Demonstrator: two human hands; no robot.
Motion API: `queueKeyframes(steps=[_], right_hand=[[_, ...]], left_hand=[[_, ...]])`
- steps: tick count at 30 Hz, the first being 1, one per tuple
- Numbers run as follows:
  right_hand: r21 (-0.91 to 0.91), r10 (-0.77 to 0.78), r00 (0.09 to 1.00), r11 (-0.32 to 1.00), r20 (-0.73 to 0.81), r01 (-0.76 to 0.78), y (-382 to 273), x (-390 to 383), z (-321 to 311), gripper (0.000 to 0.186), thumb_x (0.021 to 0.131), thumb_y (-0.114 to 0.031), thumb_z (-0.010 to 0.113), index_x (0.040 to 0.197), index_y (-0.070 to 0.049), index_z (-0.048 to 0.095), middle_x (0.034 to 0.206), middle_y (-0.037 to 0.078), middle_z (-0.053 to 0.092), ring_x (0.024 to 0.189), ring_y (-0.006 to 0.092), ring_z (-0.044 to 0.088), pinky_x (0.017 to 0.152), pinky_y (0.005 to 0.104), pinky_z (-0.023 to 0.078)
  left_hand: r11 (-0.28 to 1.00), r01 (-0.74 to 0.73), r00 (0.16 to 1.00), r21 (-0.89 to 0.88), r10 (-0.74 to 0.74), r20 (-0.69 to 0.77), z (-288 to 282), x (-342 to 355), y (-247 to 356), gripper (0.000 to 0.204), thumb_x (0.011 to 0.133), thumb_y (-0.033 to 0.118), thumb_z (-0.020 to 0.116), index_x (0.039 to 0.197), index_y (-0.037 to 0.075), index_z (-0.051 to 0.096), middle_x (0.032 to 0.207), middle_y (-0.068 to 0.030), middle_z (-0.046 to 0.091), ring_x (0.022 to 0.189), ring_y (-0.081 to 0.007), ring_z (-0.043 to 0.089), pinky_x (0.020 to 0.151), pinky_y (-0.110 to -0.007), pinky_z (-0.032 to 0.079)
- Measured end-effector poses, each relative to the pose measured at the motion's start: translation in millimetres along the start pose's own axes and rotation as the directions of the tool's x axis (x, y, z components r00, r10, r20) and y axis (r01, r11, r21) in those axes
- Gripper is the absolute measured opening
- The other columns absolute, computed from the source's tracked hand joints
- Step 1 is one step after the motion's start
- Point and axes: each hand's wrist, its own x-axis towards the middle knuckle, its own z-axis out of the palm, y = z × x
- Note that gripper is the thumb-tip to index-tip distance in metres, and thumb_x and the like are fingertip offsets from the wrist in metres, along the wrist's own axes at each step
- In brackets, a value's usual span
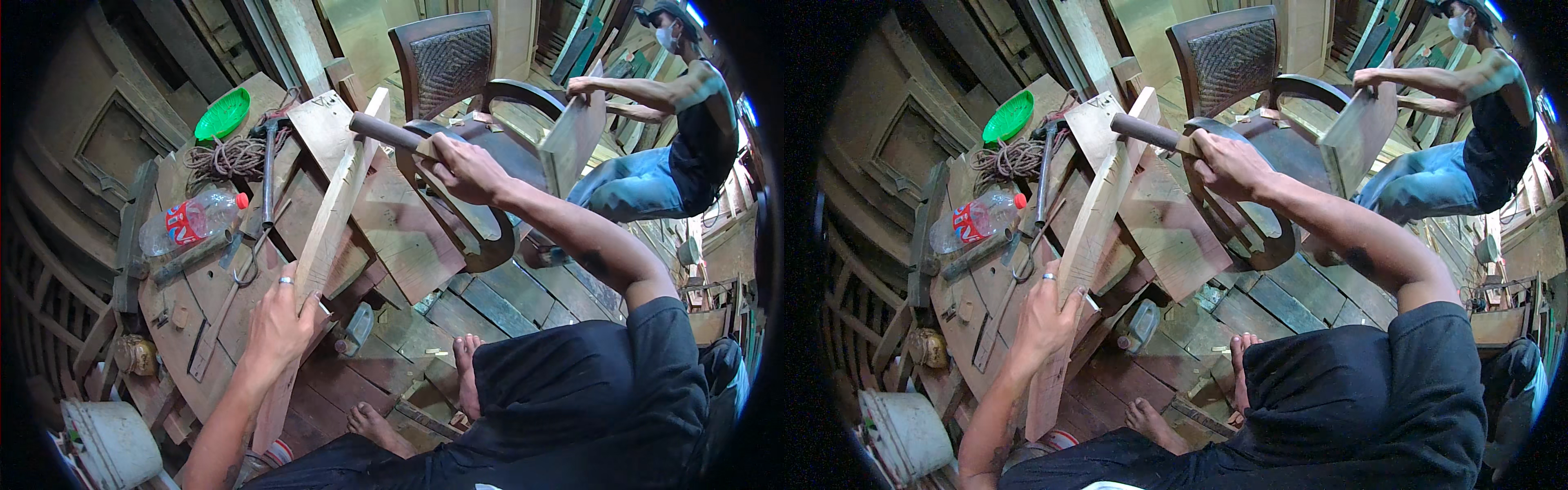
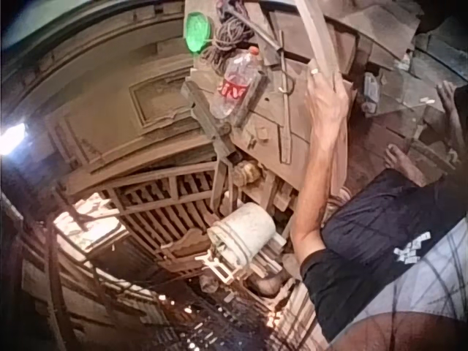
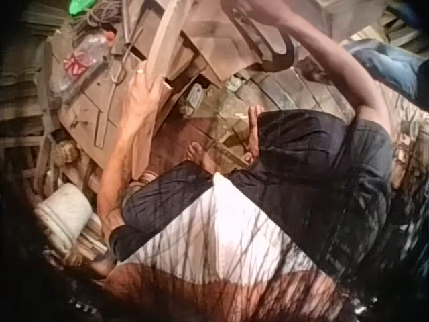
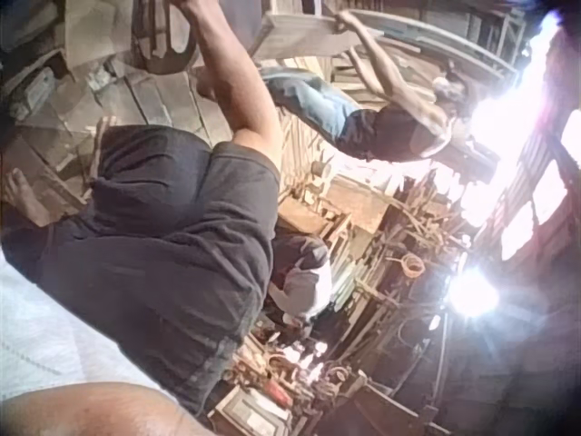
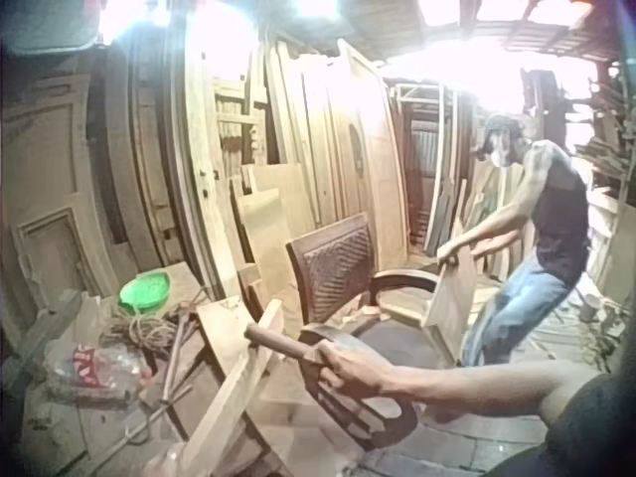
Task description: The person uses a wooden mallet and a chisel to carve and shape a rectangular piece of wood clamped to a workbench. They repeatedly strike the chisel to remove wood shavings and refine the surface of the plank.
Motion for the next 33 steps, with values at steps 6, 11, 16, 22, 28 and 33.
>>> queueKeyframes(steps=[6,11,16,22,28,33], right_hand=[[0.1,-0.032,0.992,0.994,-0.12,0.044,-2,2,-1,0.029,0.101,-0.026,0.056,0.12,-0.004,0.05,0.111,0.028,0.065,0.102,0.0483,0.065,0.088,0.0545,0.051],[-0.044,-0.069,0.995,0.997,-0.078,0.066,7,-1,9,0.03,0.1,-0.026,0.058,0.119,-0.004,0.05,0.113,0.027,0.063,0.1,0.0484,0.065,0.087,0.0552,0.053],[-0.072,-0.073,0.992,0.995,-0.1,0.066,11,2,11,0.032,0.1,-0.026,0.058,0.12,-0.003,0.049,0.118,0.027,0.063,0.102,0.0488,0.065,0.088,0.055,0.053],[0.006,-0.056,0.988,0.998,-0.147,0.057,11,12,21,0.05,0.101,-0.023,0.056,0.146,-0.006,0.042,0.133,0.032,0.059,0.113,0.0523,0.063,0.096,0.0564,0.052],[0.055,-0.092,0.983,0.993,-0.161,0.102,-1,21,28,0.056,0.101,-0.017,0.057,0.154,-0.007,0.038,0.137,0.034,0.056,0.117,0.0527,0.062,0.1,0.0545,0.051],[0.046,-0.155,0.981,0.986,-0.12,0.161,-22,33,38,0.042,0.106,-0.02,0.055,0.143,-0.004,0.044,0.117,0.028,0.055,0.102,0.0492,0.063,0.09,0.0553,0.052]], left_hand=[[0.986,-0.135,0.968,0.102,0.153,-0.2,-14,7,-38,0.06,0.098,0.025,0.069,0.148,-0.002,0.048,0.129,-0.0322,0.066,0.118,-0.0506,0.064,0.101,-0.055,0.05],[0.992,-0.026,0.992,0.127,0.042,-0.12,-17,6,-53,0.061,0.097,0.025,0.072,0.148,0.002,0.049,0.143,-0.0284,0.055,0.127,-0.0466,0.058,0.102,-0.053,0.05],[0.94,-0.098,0.989,0.327,0.128,-0.07,-9,2,-43,0.086,0.086,0.045,0.082,0.153,0.004,0.045,0.149,-0.0274,0.049,0.136,-0.0466,0.052,0.11,-0.055,0.047],[0.95,-0.053,0.999,0.307,0.05,0.017,6,-8,-46,0.112,0.083,0.05,0.082,0.167,0.007,0.021,0.157,-0.0349,0.037,0.141,-0.0528,0.044,0.114,-0.061,0.041],[0.956,-0.06,0.994,0.287,0.084,-0.072,24,-12,-55,0.106,0.087,0.04,0.077,0.168,0.006,0.018,0.162,-0.0349,0.028,0.147,-0.0526,0.035,0.121,-0.061,0.031],[0.939,-0.087,0.988,0.332,0.124,-0.091,29,-13,-55,0.102,0.088,0.04,0.074,0.168,0.005,0.021,0.167,-0.0294,0.023,0.151,-0.0497,0.03,0.123,-0.061,0.025]])
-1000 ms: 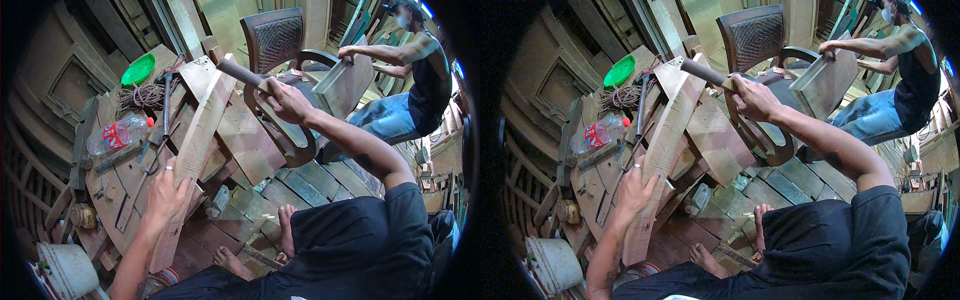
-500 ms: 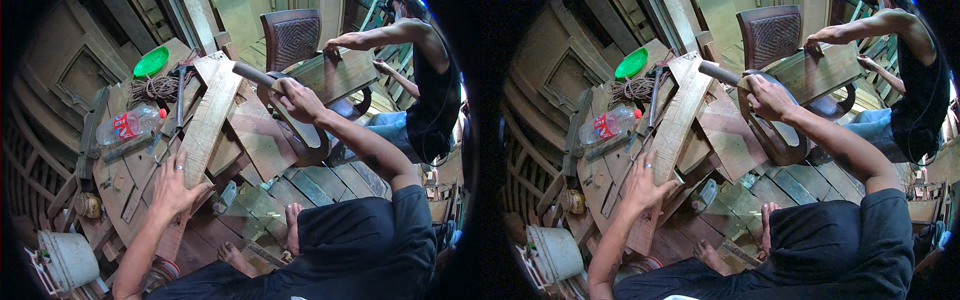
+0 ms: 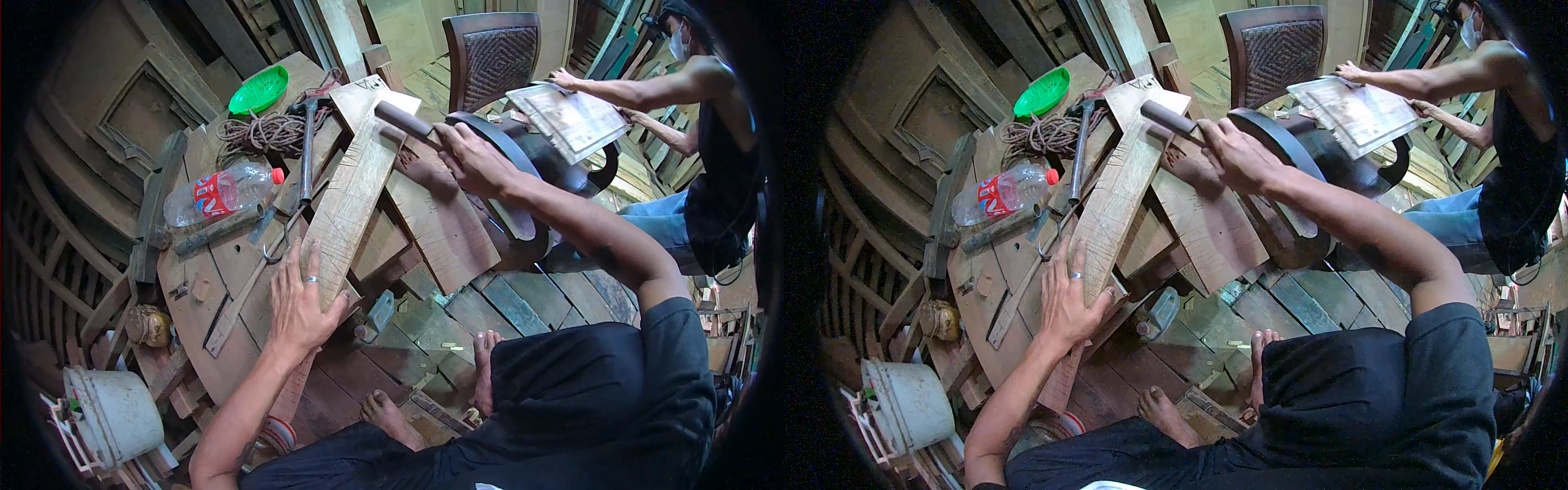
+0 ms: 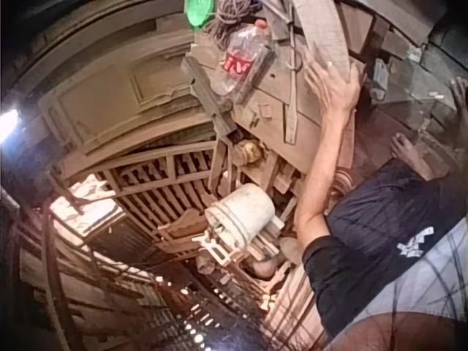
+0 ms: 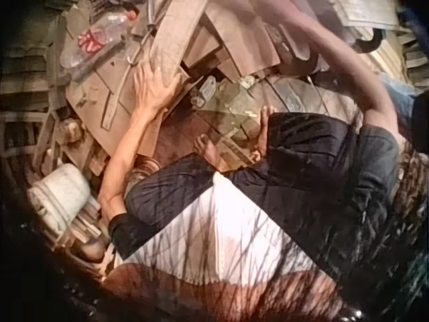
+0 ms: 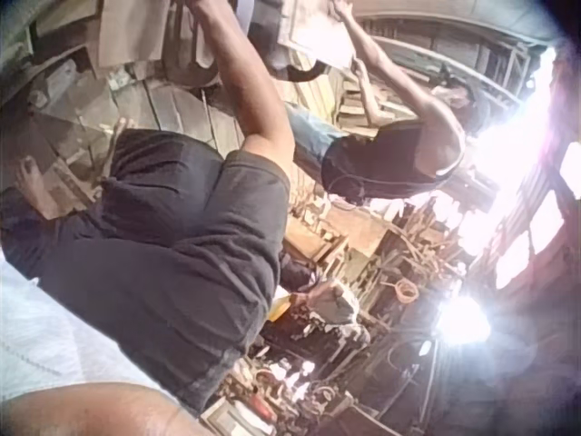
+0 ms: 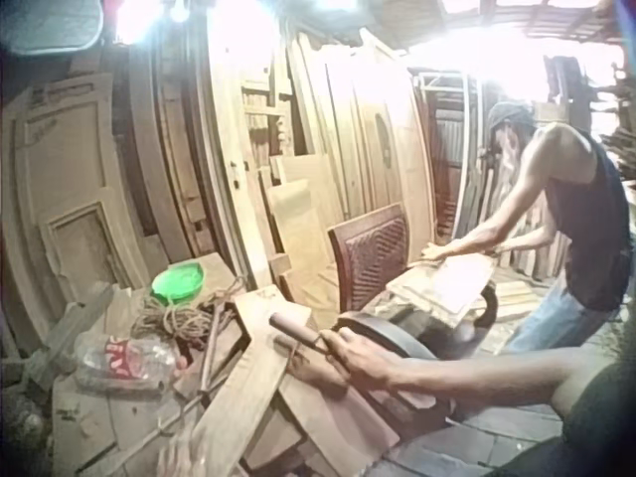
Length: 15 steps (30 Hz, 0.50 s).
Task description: The person uses a wooden mallet and a chisel to carve and shape a rectangular piece of wood clamped to a workbench. They repeatedly strike the chisel to remove wood shavings and refine the surface of the plank.
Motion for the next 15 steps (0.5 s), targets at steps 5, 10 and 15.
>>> queueKeyframes(steps=[5,10,15], right_hand=[[0.008,-0.179,0.981,0.984,0.075,0.179,-14,0,15,0.048,0.103,-0.016,0.056,0.147,-0.005,0.041,0.109,0.03,0.053,0.094,0.0499,0.066,0.083,0.0559,0.054],[-0.19,0.112,0.987,0.978,0.113,-0.089,8,18,3,0.061,0.105,-0.021,0.05,0.16,-0.005,0.028,0.109,0.034,0.061,0.08,0.05,0.07,0.072,0.0594,0.057],[-0.289,-0.258,0.95,0.909,0.177,0.3,-2,12,24,0.061,0.106,-0.022,0.051,0.159,-0.006,0.026,0.1,0.026,0.072,0.076,0.0459,0.072,0.059,0.0541,0.056]], left_hand=[[0.999,-0.039,0.998,-0.003,0.039,-0.054,1,-1,-3,0.1,0.088,0.039,0.074,0.167,0.005,0.024,0.168,-0.0274,0.024,0.153,-0.0461,0.028,0.124,-0.059,0.024],[0.998,-0.051,0.997,-0.034,0.049,-0.06,2,2,2,0.098,0.088,0.039,0.074,0.167,0.005,0.025,0.168,-0.0263,0.026,0.154,-0.0452,0.028,0.124,-0.058,0.025],[0.999,-0.034,0.998,-0.026,0.032,-0.059,3,-3,-4,0.097,0.089,0.04,0.073,0.166,0.004,0.026,0.168,-0.0262,0.026,0.153,-0.0451,0.029,0.124,-0.058,0.025]])
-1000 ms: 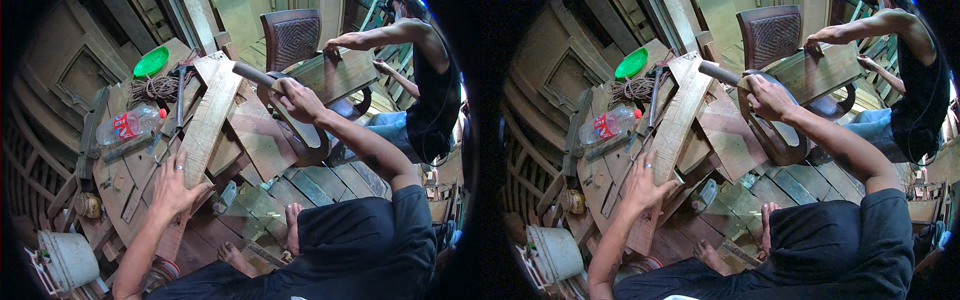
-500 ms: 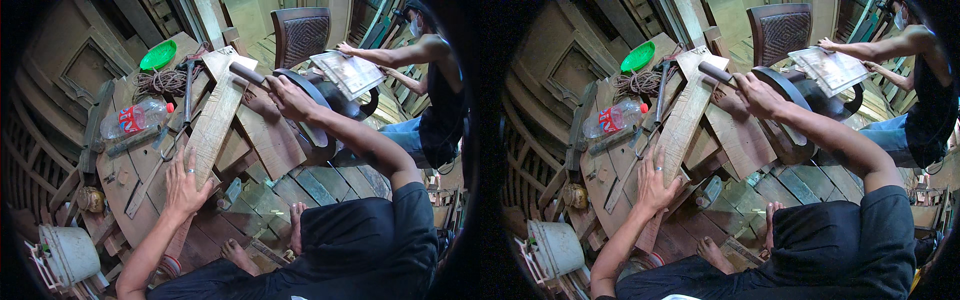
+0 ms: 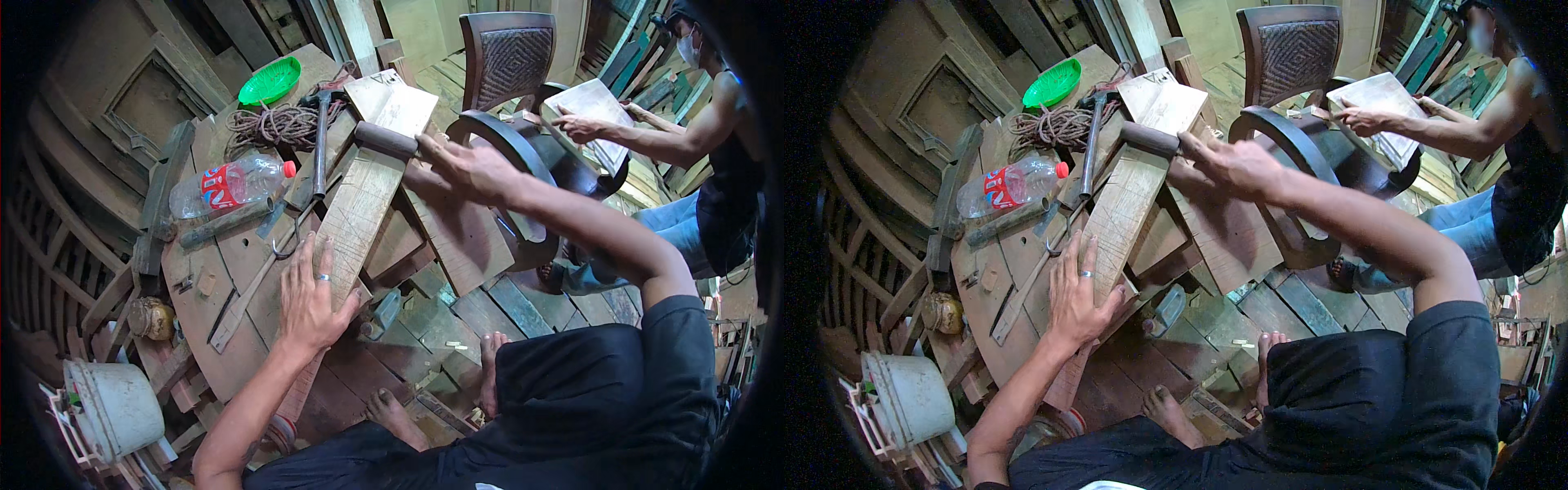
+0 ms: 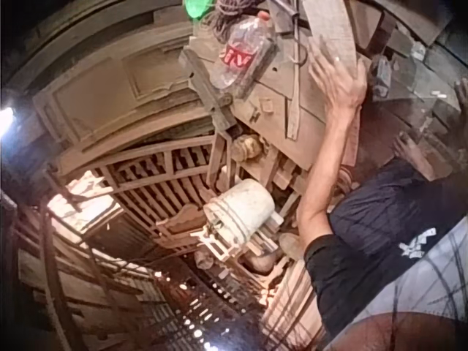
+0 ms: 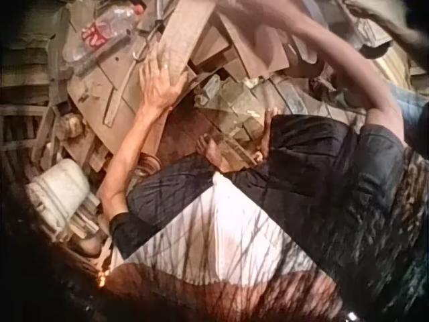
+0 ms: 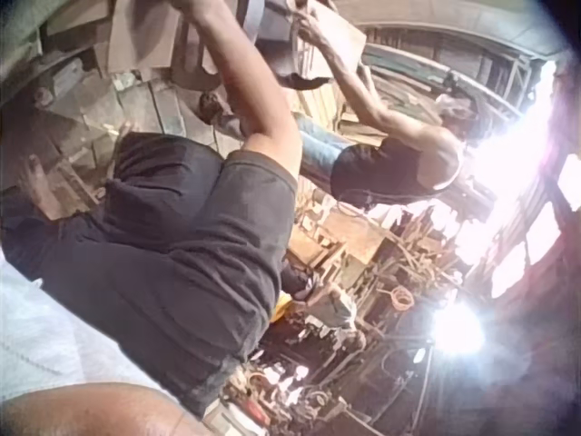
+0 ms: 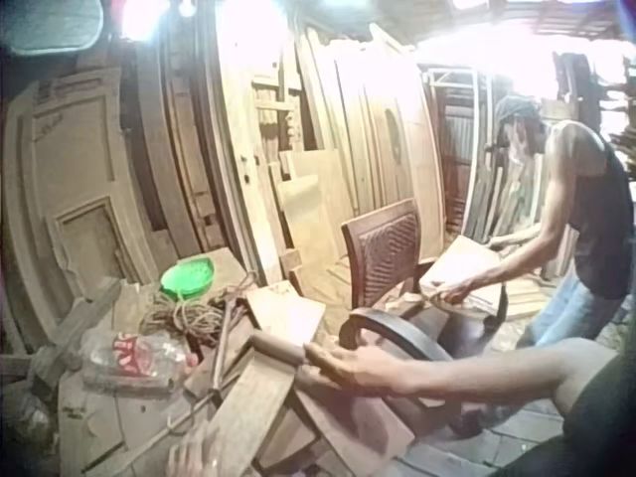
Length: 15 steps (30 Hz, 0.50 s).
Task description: The person uses a wooden mallet and a chisel to carve and shape a rectangular piece of wood clamped to a workbench. They repeatedly strike the chisel to remove wood shavings and refine the surface of the plank.
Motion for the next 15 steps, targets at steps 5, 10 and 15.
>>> queueKeyframes(steps=[5,10,15], right_hand=[[0.082,0.296,0.955,0.952,-0.013,-0.294,24,3,10,0.061,0.108,-0.028,0.051,0.161,-0.012,0.027,0.09,0.023,0.075,0.071,0.0412,0.074,0.057,0.0546,0.056],[0.004,-0.028,0.995,1.0,0.097,0.028,14,4,-11,0.069,0.105,-0.023,0.054,0.164,-0.015,0.021,0.096,0.021,0.075,0.071,0.0419,0.073,0.058,0.0526,0.057],[0.102,0.177,0.984,0.979,0.006,-0.177,25,9,-2,0.065,0.108,-0.034,0.053,0.164,-0.012,0.027,0.085,0.025,0.072,0.072,0.0448,0.071,0.062,0.0562,0.055]], left_hand=[[1.0,-0.012,1.0,-0.013,0.012,0.003,0,5,3,0.097,0.09,0.04,0.072,0.166,0.004,0.026,0.168,-0.0268,0.026,0.153,-0.0451,0.031,0.123,-0.058,0.026],[1.0,-0.013,1.0,-0.021,0.013,-0.021,0,1,0,0.099,0.087,0.036,0.077,0.167,0.007,0.026,0.168,-0.0255,0.027,0.152,-0.046,0.032,0.122,-0.057,0.029],[0.999,-0.023,1.0,-0.032,0.022,-0.01,1,1,0,0.099,0.087,0.036,0.077,0.167,0.006,0.026,0.167,-0.0267,0.028,0.147,-0.0464,0.038,0.121,-0.057,0.031]])
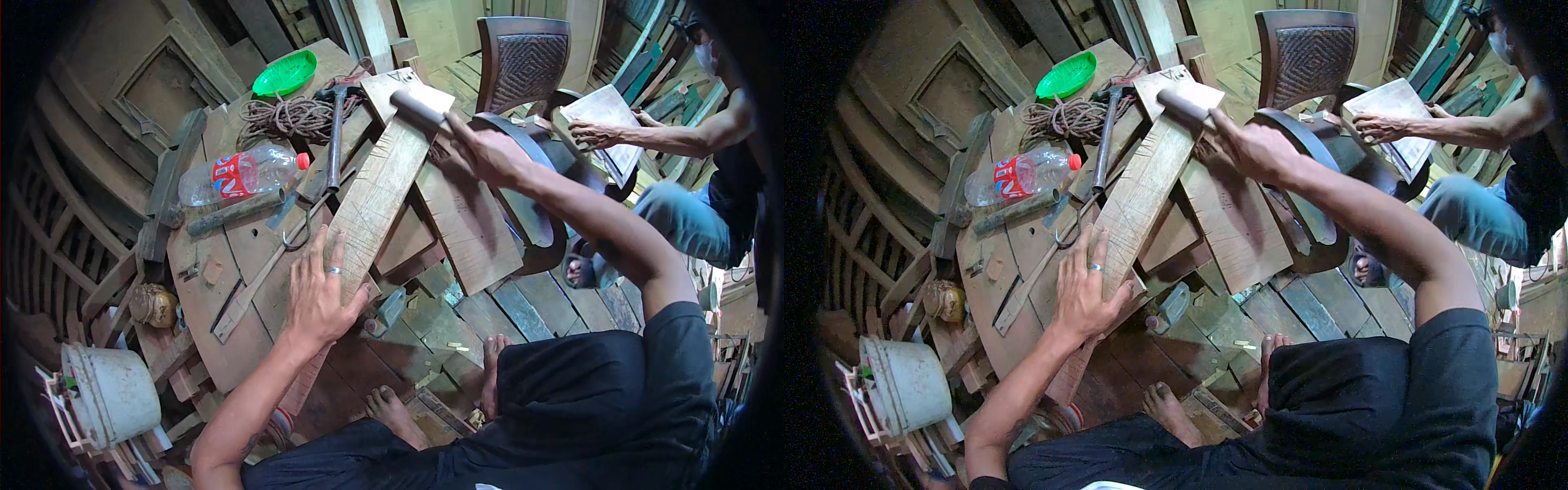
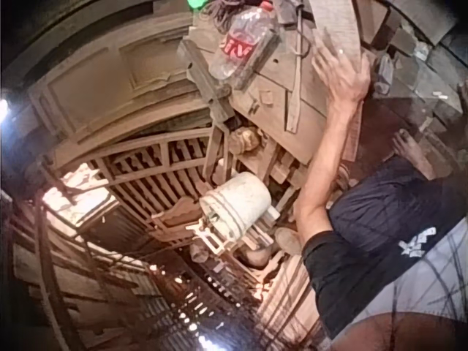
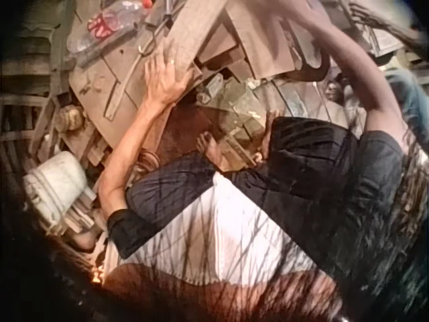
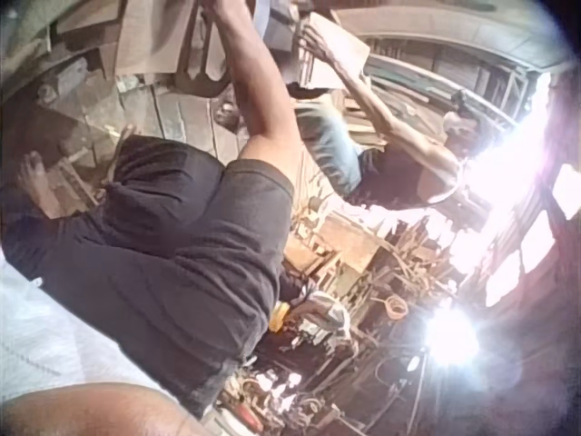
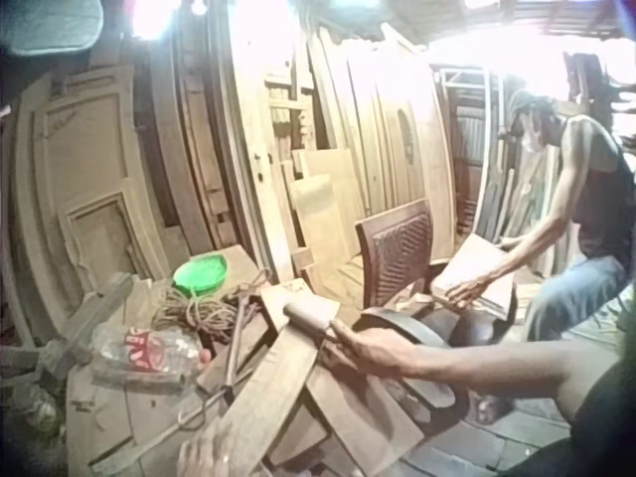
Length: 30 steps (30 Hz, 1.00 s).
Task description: The person uses a wooden mallet and a chisel to carve and shape a rectangular piece of wood clamped to a workbench. They repeatedly strike the chisel to remove wood shavings and refine the surface of the plank.
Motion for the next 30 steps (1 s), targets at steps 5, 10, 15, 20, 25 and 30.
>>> queueKeyframes(steps=[5,10,15,20,25,30], right_hand=[[-0.065,0.113,0.984,0.992,0.134,-0.105,11,5,-17,0.063,0.106,-0.029,0.054,0.162,-0.014,0.03,0.087,0.027,0.07,0.078,0.0455,0.071,0.063,0.056,0.054],[0.036,0.168,0.978,0.984,0.123,-0.174,9,6,-17,0.063,0.11,-0.033,0.049,0.165,-0.011,0.028,0.105,0.034,0.07,0.093,0.0521,0.069,0.081,0.0586,0.052],[0.11,0.175,0.976,0.976,0.132,-0.19,-1,-7,-12,0.069,0.109,-0.031,0.053,0.166,-0.01,0.021,0.104,0.036,0.07,0.095,0.0559,0.067,0.086,0.0597,0.051],[0.121,0.148,0.978,0.979,0.148,-0.166,-4,-5,-13,0.069,0.109,-0.031,0.053,0.166,-0.008,0.02,0.101,0.037,0.07,0.094,0.0561,0.067,0.085,0.0608,0.051],[0.055,0.189,0.976,0.979,0.108,-0.196,-3,-8,-12,0.067,0.11,-0.032,0.051,0.165,-0.007,0.022,0.097,0.039,0.069,0.09,0.055,0.068,0.082,0.0615,0.051],[-0.035,0.186,0.971,0.982,0.148,-0.183,-12,-11,-18,0.073,0.108,-0.03,0.054,0.166,-0.008,0.018,0.101,0.036,0.07,0.093,0.0519,0.069,0.081,0.0583,0.053]], left_hand=[[1.0,0.006,1.0,-0.003,-0.006,0.002,-2,0,-1,0.097,0.088,0.039,0.075,0.165,0.004,0.029,0.167,-0.0281,0.027,0.147,-0.0464,0.037,0.121,-0.056,0.031],[1.0,-0.013,1.0,-0.01,0.013,-0.014,-6,1,1,0.096,0.087,0.038,0.076,0.165,0.004,0.03,0.166,-0.0283,0.029,0.145,-0.0474,0.04,0.119,-0.055,0.034],[1.0,-0.005,1.0,0.009,0.005,0.015,-4,-3,2,0.097,0.087,0.037,0.077,0.165,0.004,0.029,0.165,-0.0292,0.029,0.145,-0.0483,0.04,0.119,-0.055,0.035],[1.0,-0.024,1.0,0.002,0.024,0.001,-3,-4,-1,0.098,0.088,0.036,0.077,0.166,0.003,0.028,0.165,-0.0296,0.028,0.145,-0.0487,0.04,0.12,-0.054,0.034],[1.0,-0.015,1.0,-0.008,0.015,0.01,-1,-2,0,0.097,0.088,0.036,0.077,0.166,0.004,0.028,0.165,-0.0301,0.028,0.145,-0.0495,0.04,0.121,-0.055,0.034],[1.0,-0.011,1.0,-0.009,0.011,0.015,-4,-2,1,0.097,0.089,0.036,0.077,0.165,0.003,0.028,0.164,-0.0302,0.028,0.145,-0.0495,0.039,0.122,-0.055,0.033]])
